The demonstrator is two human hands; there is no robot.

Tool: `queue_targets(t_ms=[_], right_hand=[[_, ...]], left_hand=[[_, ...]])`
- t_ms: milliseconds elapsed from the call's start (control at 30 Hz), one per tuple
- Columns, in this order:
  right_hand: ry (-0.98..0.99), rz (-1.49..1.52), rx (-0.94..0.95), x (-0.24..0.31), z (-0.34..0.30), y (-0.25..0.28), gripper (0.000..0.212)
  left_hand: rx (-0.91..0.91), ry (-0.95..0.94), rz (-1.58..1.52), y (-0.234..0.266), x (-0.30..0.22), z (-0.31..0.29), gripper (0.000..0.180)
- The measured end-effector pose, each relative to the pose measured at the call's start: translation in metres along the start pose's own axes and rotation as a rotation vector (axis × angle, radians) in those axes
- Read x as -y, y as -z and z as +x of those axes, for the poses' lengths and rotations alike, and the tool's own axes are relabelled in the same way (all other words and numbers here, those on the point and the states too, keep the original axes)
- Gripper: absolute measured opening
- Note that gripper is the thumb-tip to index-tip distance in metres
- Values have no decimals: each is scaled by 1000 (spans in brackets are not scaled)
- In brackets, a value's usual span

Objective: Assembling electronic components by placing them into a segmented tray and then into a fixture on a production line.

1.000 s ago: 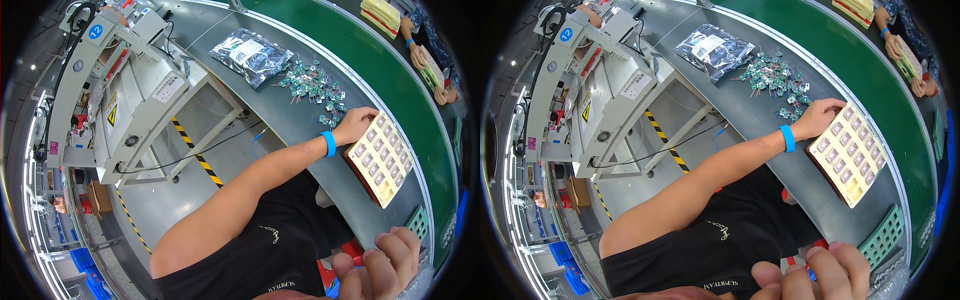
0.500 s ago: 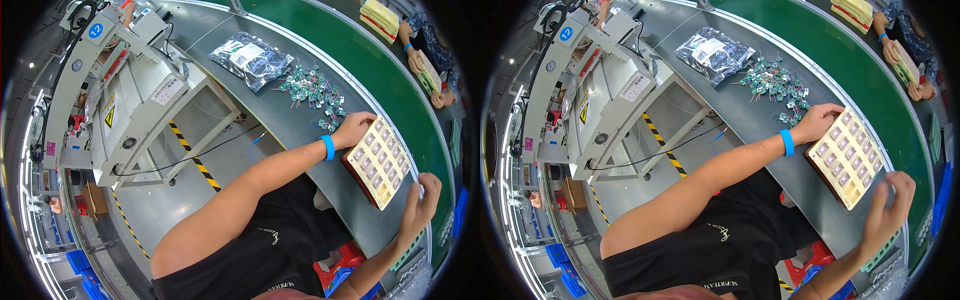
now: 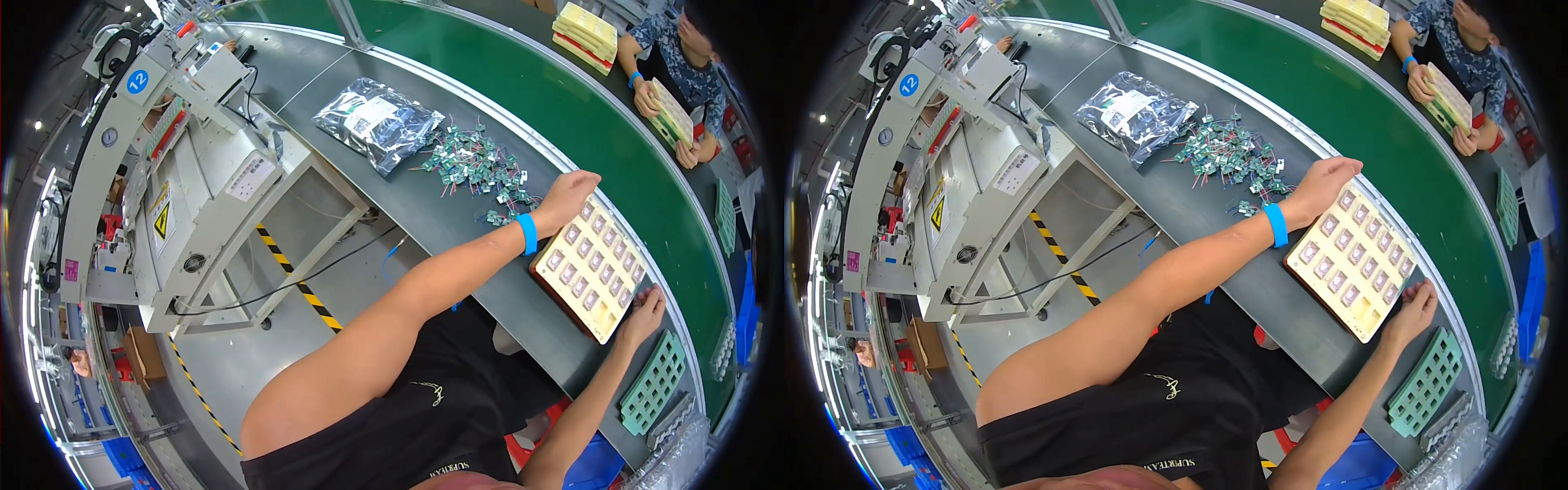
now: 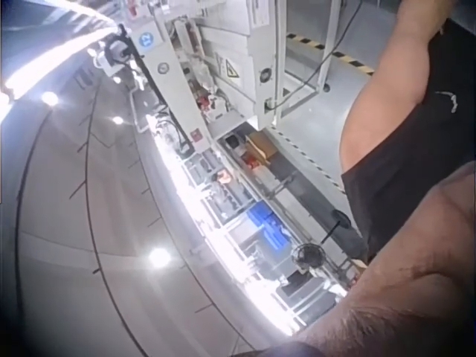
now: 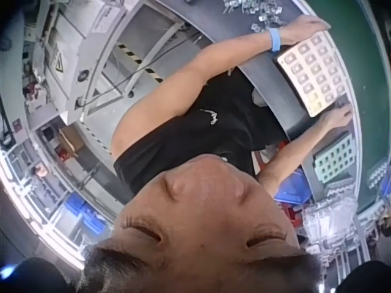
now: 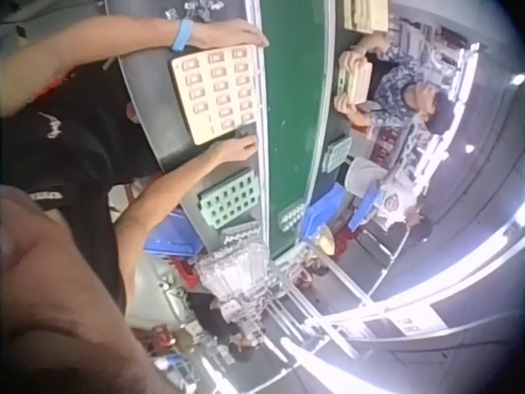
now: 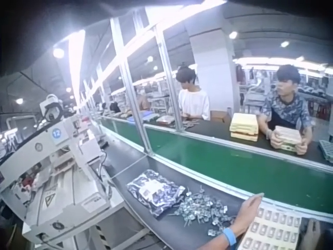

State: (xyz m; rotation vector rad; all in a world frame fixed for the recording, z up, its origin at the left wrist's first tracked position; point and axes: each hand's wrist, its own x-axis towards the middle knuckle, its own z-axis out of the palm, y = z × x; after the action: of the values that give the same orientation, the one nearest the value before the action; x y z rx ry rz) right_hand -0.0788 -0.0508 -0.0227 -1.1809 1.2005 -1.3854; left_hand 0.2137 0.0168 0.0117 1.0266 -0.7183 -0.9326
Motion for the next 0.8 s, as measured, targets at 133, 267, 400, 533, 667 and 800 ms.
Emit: queue_targets(t_ms=[133, 267, 400, 533, 667, 800], right_hand=[[97, -193, 39, -10, -7, -9, 24], [189, -379, 12, 7, -24, -6, 24], [196, -350, 75, 4, -26, -9, 23], [204, -342, 97, 1, -26, -9, 23], [227, -391, 98, 0, -25, -10, 23], [238, -380, 107, 0, -25, -9, 24]], left_hand=[[-3, -36, -30, 11, 14, 7, 33], [76, -64, 70, 0, 19, 2, 30], [93, -47, 110, 3, 14, 0, 27], [84, -39, 106, 6, 14, -1, 26], [94, -62, 128, 8, 16, 1, 27], [91, -71, 108, 8, 18, 2, 27]])
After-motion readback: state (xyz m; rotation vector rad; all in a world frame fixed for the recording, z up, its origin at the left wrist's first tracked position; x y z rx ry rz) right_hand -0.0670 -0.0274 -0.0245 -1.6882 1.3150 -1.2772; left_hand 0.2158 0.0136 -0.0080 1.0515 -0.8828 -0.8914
